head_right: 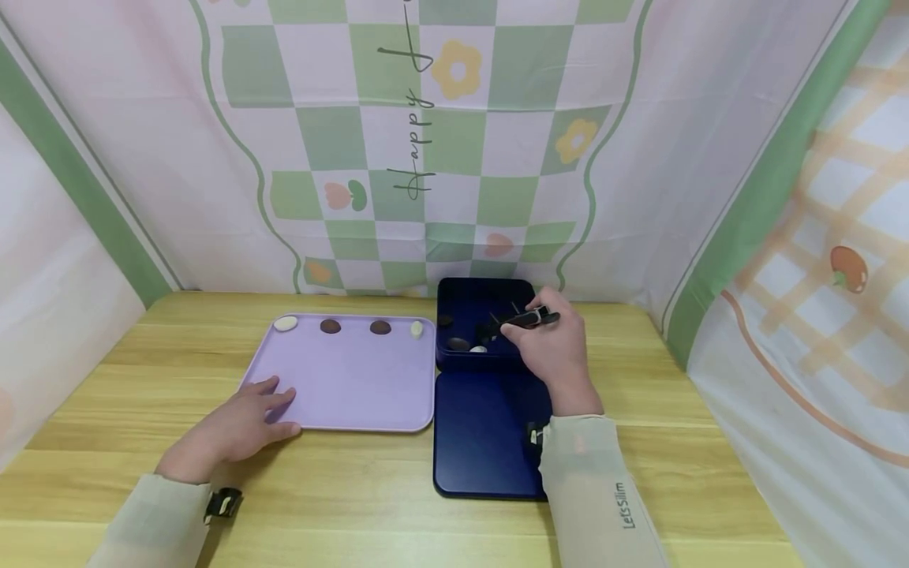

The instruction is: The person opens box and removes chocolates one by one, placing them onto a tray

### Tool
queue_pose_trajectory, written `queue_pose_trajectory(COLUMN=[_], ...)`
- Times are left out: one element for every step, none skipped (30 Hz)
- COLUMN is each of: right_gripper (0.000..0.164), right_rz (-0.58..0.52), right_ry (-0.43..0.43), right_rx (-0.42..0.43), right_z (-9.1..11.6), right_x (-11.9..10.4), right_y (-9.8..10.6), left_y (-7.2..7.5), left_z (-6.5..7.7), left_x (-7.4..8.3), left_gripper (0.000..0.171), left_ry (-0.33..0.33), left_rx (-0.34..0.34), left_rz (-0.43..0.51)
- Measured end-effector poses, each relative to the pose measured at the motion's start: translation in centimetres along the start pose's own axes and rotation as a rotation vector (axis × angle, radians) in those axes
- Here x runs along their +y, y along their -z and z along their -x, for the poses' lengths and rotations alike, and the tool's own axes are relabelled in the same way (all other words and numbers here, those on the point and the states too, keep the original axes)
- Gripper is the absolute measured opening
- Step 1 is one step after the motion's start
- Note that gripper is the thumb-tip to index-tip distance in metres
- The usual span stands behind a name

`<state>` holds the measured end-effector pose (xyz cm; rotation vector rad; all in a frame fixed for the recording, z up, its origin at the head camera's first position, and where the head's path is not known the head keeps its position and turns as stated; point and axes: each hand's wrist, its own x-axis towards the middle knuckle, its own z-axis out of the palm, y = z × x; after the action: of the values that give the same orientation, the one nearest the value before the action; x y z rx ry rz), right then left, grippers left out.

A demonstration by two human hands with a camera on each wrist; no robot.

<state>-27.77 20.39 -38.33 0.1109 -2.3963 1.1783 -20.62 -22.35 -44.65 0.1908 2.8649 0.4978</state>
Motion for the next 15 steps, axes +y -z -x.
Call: queue_pose_trajectory(right_gripper=[0.038, 0.038, 0.039, 0.039, 0.040, 0.041, 0.043, 0.045, 0.047, 0.048, 0.050, 0.052, 0.054, 0.053, 0.053], right_rz=[0.003, 0.004, -0.002, -0.009, -0.005, -0.001, -0.001, -0.003, -0.016, -0.032, -0.052, -0.083, -0.122, -0.162, -0.220], right_ry=[-0.002, -0.008, -0.017, -0.032, -0.046, -0.066, -0.090, -0.118, -0.149, -0.179, -0.204, -0.228, -0.249, -0.262, -0.268], right_rx=[0.010, 0.028, 0.052, 0.077, 0.104, 0.136, 0.169, 0.198, 0.221, 0.241, 0.257, 0.269, 0.278, 0.286, 0.298], right_z=[0.0, 0.0, 0.0, -0.1, -0.1, -0.1, -0.1, -0.2, -0.2, -0.3, -0.4, -0.4, -0.4, -0.5, -0.5], right_x=[0.0, 0.1, 0.1, 0.1, 0.1, 0.1, 0.1, 0.1, 0.1, 0.0, 0.0, 0.0, -0.1, -0.2, -0.4], right_y=[0.0, 0.0, -0.1, 0.0, 0.0, 0.1, 0.2, 0.3, 0.5, 0.7, 0.9, 1.0, 1.2, 1.3, 1.4], left_y=[0.0, 0.0, 0.1, 0.1, 0.1, 0.1, 0.2, 0.2, 0.3, 0.3, 0.3, 0.4, 0.4, 0.3, 0.3], left_z=[0.0, 0.0, 0.0, 0.0, 0.0, 0.1, 0.1, 0.1, 0.2, 0.2, 0.2, 0.2, 0.2, 0.1, 0.1], left_x=[0.0, -0.1, -0.1, -0.1, 0.0, 0.0, 0.0, 0.1, 0.1, 0.1, 0.2, 0.2, 0.2, 0.2, 0.2], left_gripper=[0.069, 0.069, 0.069, 0.069, 0.070, 0.069, 0.069, 0.069, 0.068, 0.068, 0.068, 0.067, 0.067, 0.067, 0.067], left_ry=[-0.002, -0.003, -0.003, -0.003, -0.004, -0.002, -0.003, -0.002, -0.003, -0.003, -0.006, -0.006, -0.008, -0.007, -0.005], left_rx=[0.001, 0.001, 0.001, 0.001, 0.000, -0.001, -0.002, -0.003, -0.003, -0.003, -0.002, -0.002, -0.001, -0.001, -0.002], left_rz=[-0.003, -0.005, -0.006, -0.007, -0.006, -0.005, -0.003, -0.002, 0.000, 0.002, 0.004, 0.007, 0.008, 0.008, 0.007])
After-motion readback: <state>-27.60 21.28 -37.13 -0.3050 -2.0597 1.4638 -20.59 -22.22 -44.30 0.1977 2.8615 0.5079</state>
